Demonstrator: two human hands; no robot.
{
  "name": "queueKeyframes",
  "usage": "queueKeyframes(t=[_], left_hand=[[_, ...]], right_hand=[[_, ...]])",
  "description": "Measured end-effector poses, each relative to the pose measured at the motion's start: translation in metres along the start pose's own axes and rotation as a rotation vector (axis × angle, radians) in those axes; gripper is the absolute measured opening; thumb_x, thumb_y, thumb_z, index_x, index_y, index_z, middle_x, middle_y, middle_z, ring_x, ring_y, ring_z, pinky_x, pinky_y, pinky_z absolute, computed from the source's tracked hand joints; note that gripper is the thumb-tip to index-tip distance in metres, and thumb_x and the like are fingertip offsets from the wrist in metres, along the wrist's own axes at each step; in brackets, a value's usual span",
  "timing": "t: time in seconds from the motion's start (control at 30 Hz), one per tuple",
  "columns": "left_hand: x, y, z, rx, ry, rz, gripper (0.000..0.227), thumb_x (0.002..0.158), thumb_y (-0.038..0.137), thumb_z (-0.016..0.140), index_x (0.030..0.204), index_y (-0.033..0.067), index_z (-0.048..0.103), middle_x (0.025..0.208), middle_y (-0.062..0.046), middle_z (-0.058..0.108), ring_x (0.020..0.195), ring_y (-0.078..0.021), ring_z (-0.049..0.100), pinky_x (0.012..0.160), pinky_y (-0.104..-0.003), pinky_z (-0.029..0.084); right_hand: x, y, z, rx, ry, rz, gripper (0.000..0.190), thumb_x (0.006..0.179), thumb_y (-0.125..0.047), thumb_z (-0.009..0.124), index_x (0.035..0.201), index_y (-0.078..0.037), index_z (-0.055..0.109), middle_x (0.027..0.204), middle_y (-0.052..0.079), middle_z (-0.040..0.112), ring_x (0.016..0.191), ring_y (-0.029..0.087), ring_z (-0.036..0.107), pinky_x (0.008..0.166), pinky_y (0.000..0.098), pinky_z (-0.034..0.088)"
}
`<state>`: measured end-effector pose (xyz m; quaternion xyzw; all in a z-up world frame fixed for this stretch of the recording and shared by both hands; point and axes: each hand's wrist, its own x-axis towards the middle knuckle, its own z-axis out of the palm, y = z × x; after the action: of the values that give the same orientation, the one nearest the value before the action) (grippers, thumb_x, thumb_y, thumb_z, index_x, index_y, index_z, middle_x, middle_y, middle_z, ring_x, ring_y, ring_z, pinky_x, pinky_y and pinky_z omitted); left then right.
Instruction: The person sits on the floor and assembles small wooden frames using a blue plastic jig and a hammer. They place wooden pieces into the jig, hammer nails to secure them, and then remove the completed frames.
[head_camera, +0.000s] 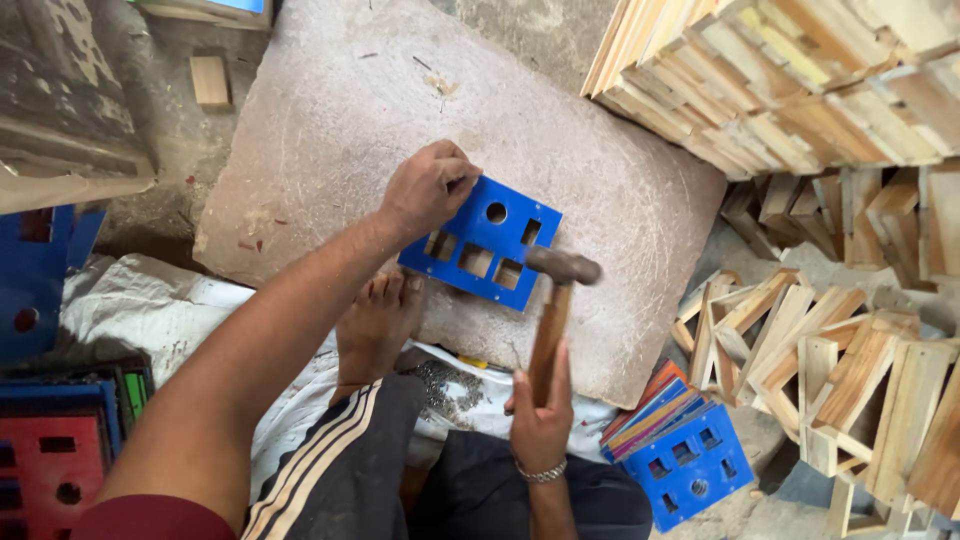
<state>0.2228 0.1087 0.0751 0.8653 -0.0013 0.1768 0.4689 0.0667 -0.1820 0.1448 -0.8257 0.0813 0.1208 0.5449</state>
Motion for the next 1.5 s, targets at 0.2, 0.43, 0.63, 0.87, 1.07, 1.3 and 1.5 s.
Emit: queueKeyframes(t=[0.2, 0.43, 0.63, 0.87, 1.07, 1.3, 1.5], left_hand=[[-0.001, -0.009, 0.01, 0.001, 0.041, 0.021, 0.002, 0.089, 0.01, 0.076, 0.088, 0.0083, 0.076, 0.097, -0.009, 0.073, 0.089, -0.0293, 0.071, 0.076, -0.04, 0.059], [-0.002, -0.011, 0.012, -0.04, 0.008, -0.102, 0.048, 0.089, 0.004, 0.073, 0.131, 0.0076, 0.049, 0.093, -0.007, 0.074, 0.084, -0.0257, 0.074, 0.074, -0.039, 0.06], [-0.004, -0.013, 0.008, -0.108, -0.03, -0.185, 0.062, 0.091, 0.004, 0.073, 0.137, 0.0086, 0.032, 0.095, -0.01, 0.076, 0.083, -0.0273, 0.076, 0.072, -0.039, 0.061], [-0.003, -0.013, 0.01, -0.15, -0.024, -0.204, 0.06, 0.091, 0.004, 0.073, 0.135, 0.0082, 0.032, 0.095, -0.011, 0.078, 0.084, -0.029, 0.077, 0.074, -0.04, 0.061], [-0.001, -0.01, 0.008, -0.169, -0.014, -0.188, 0.059, 0.092, 0.005, 0.074, 0.134, 0.0082, 0.032, 0.094, -0.012, 0.078, 0.085, -0.0286, 0.078, 0.073, -0.039, 0.062], [-0.003, -0.015, 0.007, -0.17, -0.037, -0.214, 0.06, 0.093, 0.003, 0.073, 0.135, 0.0075, 0.03, 0.093, -0.012, 0.078, 0.082, -0.0282, 0.078, 0.072, -0.038, 0.062], [0.001, -0.01, 0.004, -0.191, -0.044, -0.204, 0.062, 0.093, 0.002, 0.072, 0.137, 0.0075, 0.029, 0.094, -0.013, 0.077, 0.083, -0.0263, 0.077, 0.073, -0.038, 0.062]], right_hand=[[0.033, -0.027, 0.026, -0.366, -0.039, -0.554, 0.061, 0.1, -0.006, 0.066, 0.156, 0.001, 0.042, 0.149, 0.029, 0.058, 0.134, 0.038, 0.062, 0.106, 0.0414, 0.051], [0.067, -0.048, 0.043, -0.415, -0.106, -0.418, 0.06, 0.098, -0.01, 0.064, 0.153, -0.003, 0.044, 0.149, 0.022, 0.057, 0.131, 0.035, 0.064, 0.103, 0.039, 0.054], [0.076, -0.056, 0.053, -0.451, -0.099, -0.49, 0.062, 0.098, -0.01, 0.064, 0.156, -0.008, 0.043, 0.145, 0.024, 0.06, 0.128, 0.038, 0.064, 0.101, 0.0418, 0.055], [0.08, -0.063, 0.055, -0.487, -0.117, -0.406, 0.065, 0.096, -0.011, 0.066, 0.157, -0.015, 0.044, 0.122, 0.022, 0.071, 0.106, 0.036, 0.073, 0.086, 0.0427, 0.059], [0.081, -0.063, 0.055, -0.568, -0.121, -0.349, 0.065, 0.096, -0.012, 0.067, 0.157, -0.017, 0.044, 0.116, 0.023, 0.072, 0.103, 0.037, 0.073, 0.083, 0.0434, 0.058], [0.08, -0.06, 0.056, -0.501, -0.062, -0.503, 0.064, 0.099, -0.01, 0.065, 0.158, -0.016, 0.041, 0.125, 0.024, 0.07, 0.107, 0.037, 0.073, 0.087, 0.0421, 0.059], [0.081, -0.064, 0.057, -0.498, -0.102, -0.39, 0.066, 0.095, -0.008, 0.067, 0.157, -0.014, 0.044, 0.126, 0.025, 0.07, 0.11, 0.037, 0.073, 0.089, 0.0427, 0.058]])
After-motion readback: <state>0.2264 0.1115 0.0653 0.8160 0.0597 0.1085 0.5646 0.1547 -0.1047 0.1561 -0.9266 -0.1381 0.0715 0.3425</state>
